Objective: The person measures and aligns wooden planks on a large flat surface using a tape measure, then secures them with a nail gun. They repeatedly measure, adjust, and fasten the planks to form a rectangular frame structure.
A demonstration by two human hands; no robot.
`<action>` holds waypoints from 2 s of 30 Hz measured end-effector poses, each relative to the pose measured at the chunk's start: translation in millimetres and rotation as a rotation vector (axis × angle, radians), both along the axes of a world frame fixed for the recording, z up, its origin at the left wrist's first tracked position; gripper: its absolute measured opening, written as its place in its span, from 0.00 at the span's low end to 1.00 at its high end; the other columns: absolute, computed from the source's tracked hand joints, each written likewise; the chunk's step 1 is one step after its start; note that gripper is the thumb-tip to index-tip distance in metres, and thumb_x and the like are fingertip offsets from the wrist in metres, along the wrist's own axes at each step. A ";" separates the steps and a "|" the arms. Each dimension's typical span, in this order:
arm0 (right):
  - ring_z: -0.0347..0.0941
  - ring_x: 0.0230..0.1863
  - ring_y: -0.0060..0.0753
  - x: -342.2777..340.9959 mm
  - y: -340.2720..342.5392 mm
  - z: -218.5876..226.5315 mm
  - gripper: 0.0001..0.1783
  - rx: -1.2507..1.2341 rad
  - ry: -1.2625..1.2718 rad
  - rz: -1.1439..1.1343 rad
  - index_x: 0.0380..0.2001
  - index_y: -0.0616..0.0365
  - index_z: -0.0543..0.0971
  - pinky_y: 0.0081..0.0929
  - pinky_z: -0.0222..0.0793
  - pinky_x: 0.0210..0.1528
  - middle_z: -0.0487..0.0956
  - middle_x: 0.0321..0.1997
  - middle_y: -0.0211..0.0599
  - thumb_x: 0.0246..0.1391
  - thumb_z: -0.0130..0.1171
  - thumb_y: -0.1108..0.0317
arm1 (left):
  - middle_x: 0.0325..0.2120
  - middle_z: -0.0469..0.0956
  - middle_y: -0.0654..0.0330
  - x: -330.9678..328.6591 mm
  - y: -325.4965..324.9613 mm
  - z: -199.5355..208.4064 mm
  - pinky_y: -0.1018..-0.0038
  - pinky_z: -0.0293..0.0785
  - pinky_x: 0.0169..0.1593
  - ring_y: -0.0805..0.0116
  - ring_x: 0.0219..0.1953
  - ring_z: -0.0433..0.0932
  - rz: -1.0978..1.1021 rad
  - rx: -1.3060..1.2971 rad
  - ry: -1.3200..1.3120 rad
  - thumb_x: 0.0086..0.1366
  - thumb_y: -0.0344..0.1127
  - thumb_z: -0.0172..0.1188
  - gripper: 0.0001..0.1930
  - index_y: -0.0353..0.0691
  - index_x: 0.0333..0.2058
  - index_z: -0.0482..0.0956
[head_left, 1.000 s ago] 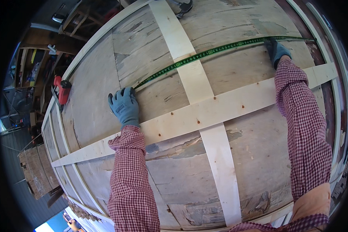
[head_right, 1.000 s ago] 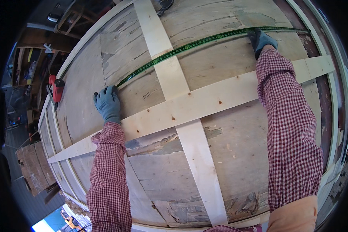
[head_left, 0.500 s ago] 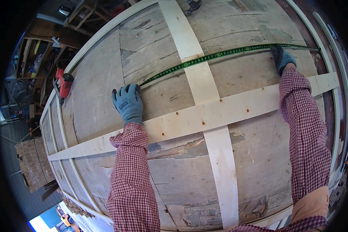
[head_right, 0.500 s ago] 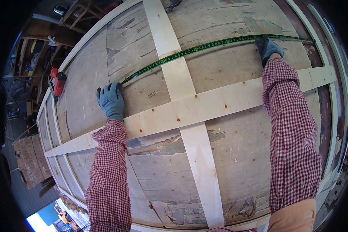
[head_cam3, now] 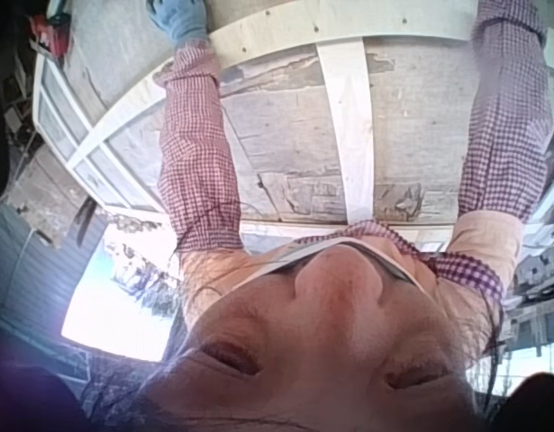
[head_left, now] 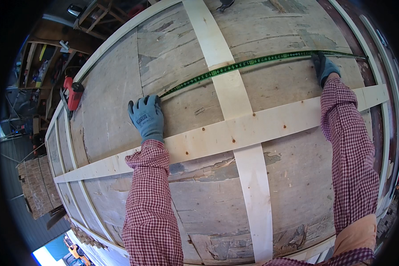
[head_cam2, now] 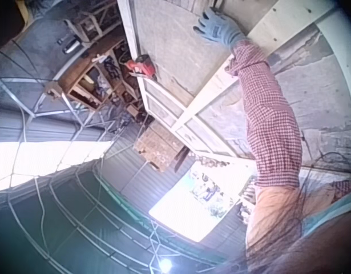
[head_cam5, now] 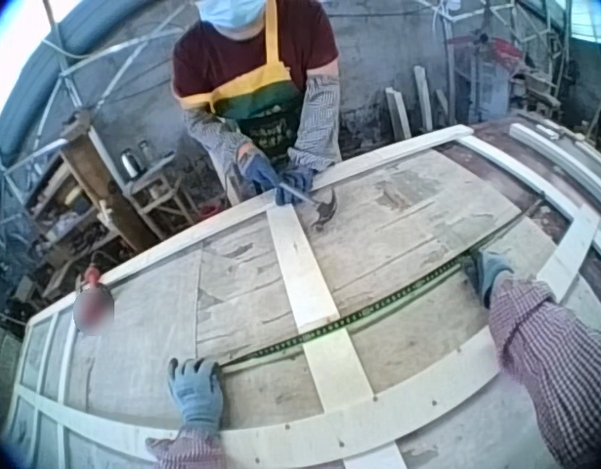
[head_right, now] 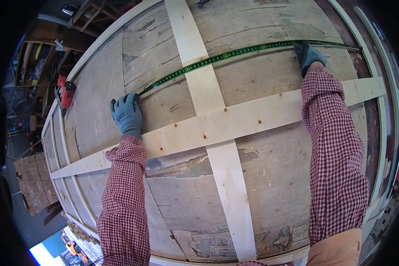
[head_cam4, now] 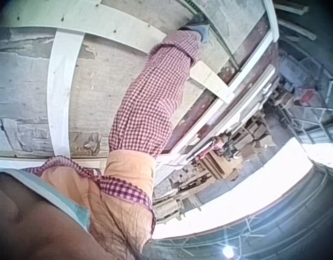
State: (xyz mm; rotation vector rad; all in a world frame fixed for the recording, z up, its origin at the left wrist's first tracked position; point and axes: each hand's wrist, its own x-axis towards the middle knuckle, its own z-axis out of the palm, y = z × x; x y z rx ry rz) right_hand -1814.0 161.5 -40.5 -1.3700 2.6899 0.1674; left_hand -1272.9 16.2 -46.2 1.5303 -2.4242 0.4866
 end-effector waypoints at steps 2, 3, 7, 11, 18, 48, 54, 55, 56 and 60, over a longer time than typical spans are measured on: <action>0.63 0.64 0.44 -2.1 0.4 1.2 0.29 -0.008 -0.034 -0.018 0.63 0.48 0.63 0.37 0.58 0.65 0.65 0.65 0.40 0.61 0.42 0.51 | 0.38 0.78 0.59 -1.2 -0.1 -0.2 0.55 0.55 0.63 0.58 0.45 0.74 -0.004 0.004 0.004 0.64 0.42 0.53 0.09 0.49 0.38 0.80; 0.63 0.64 0.44 -4.1 1.1 -0.6 0.28 -0.020 -0.034 -0.023 0.63 0.48 0.63 0.37 0.58 0.65 0.65 0.65 0.40 0.61 0.42 0.51 | 0.38 0.78 0.59 -1.7 -0.3 -0.6 0.55 0.55 0.63 0.58 0.45 0.74 -0.007 0.005 0.006 0.64 0.41 0.53 0.09 0.49 0.38 0.80; 0.63 0.64 0.44 -9.8 2.5 -5.6 0.28 -0.052 -0.056 -0.012 0.63 0.48 0.63 0.37 0.58 0.65 0.65 0.65 0.40 0.61 0.42 0.52 | 0.38 0.79 0.59 -1.9 -1.6 -0.9 0.55 0.55 0.63 0.58 0.45 0.74 0.000 0.007 0.003 0.64 0.42 0.52 0.09 0.49 0.37 0.80; 0.59 0.66 0.38 15.8 -1.8 16.1 0.26 0.081 -0.021 -0.008 0.64 0.59 0.60 0.26 0.55 0.66 0.62 0.67 0.42 0.65 0.33 0.63 | 0.38 0.79 0.59 0.4 -0.6 0.0 0.55 0.55 0.63 0.58 0.45 0.74 0.002 -0.003 0.003 0.64 0.42 0.52 0.09 0.49 0.36 0.80; 0.63 0.63 0.44 -11.0 1.3 -7.4 0.29 -0.005 -0.009 -0.007 0.63 0.48 0.63 0.38 0.59 0.64 0.66 0.64 0.41 0.62 0.41 0.50 | 0.37 0.79 0.59 -1.0 -1.1 -1.2 0.54 0.56 0.62 0.58 0.44 0.75 -0.014 -0.009 0.018 0.65 0.43 0.52 0.09 0.50 0.36 0.80; 0.56 0.67 0.46 -2.2 -4.6 -21.4 0.28 -0.360 -0.720 -0.260 0.66 0.60 0.53 0.30 0.58 0.63 0.57 0.69 0.40 0.63 0.27 0.68 | 0.36 0.77 0.60 9.1 2.6 -1.9 0.51 0.56 0.62 0.57 0.45 0.73 -0.015 -0.028 0.062 0.60 0.40 0.56 0.06 0.51 0.35 0.78; 0.71 0.53 0.51 -33.5 2.2 -38.2 0.27 -0.190 -0.165 -0.098 0.57 0.51 0.69 0.41 0.67 0.55 0.74 0.54 0.49 0.56 0.49 0.53 | 0.35 0.77 0.61 -5.8 -2.9 1.5 0.51 0.56 0.62 0.58 0.45 0.73 -0.028 -0.003 0.034 0.60 0.40 0.56 0.06 0.52 0.35 0.78; 0.74 0.50 0.52 -26.0 2.9 -26.5 0.27 -0.195 -0.103 -0.098 0.54 0.49 0.72 0.43 0.68 0.53 0.77 0.50 0.50 0.54 0.54 0.50 | 0.35 0.77 0.61 -9.5 -1.5 3.7 0.51 0.56 0.62 0.58 0.45 0.73 -0.031 0.011 0.025 0.60 0.40 0.55 0.06 0.52 0.35 0.78; 0.73 0.52 0.52 0.8 -2.9 -10.1 0.25 -0.095 -0.029 -0.099 0.53 0.46 0.73 0.44 0.69 0.52 0.77 0.50 0.48 0.54 0.52 0.49 | 0.36 0.77 0.61 -5.5 -0.8 2.8 0.51 0.56 0.62 0.59 0.45 0.73 0.005 0.042 -0.028 0.60 0.40 0.55 0.06 0.52 0.35 0.78; 0.77 0.47 0.47 9.4 -20.3 -11.3 0.23 -0.544 -0.548 -0.493 0.49 0.55 0.74 0.36 0.73 0.44 0.79 0.48 0.49 0.59 0.47 0.51 | 0.37 0.76 0.60 7.6 -1.5 -4.5 0.53 0.55 0.63 0.60 0.46 0.73 -0.002 0.052 0.018 0.61 0.38 0.53 0.07 0.51 0.37 0.78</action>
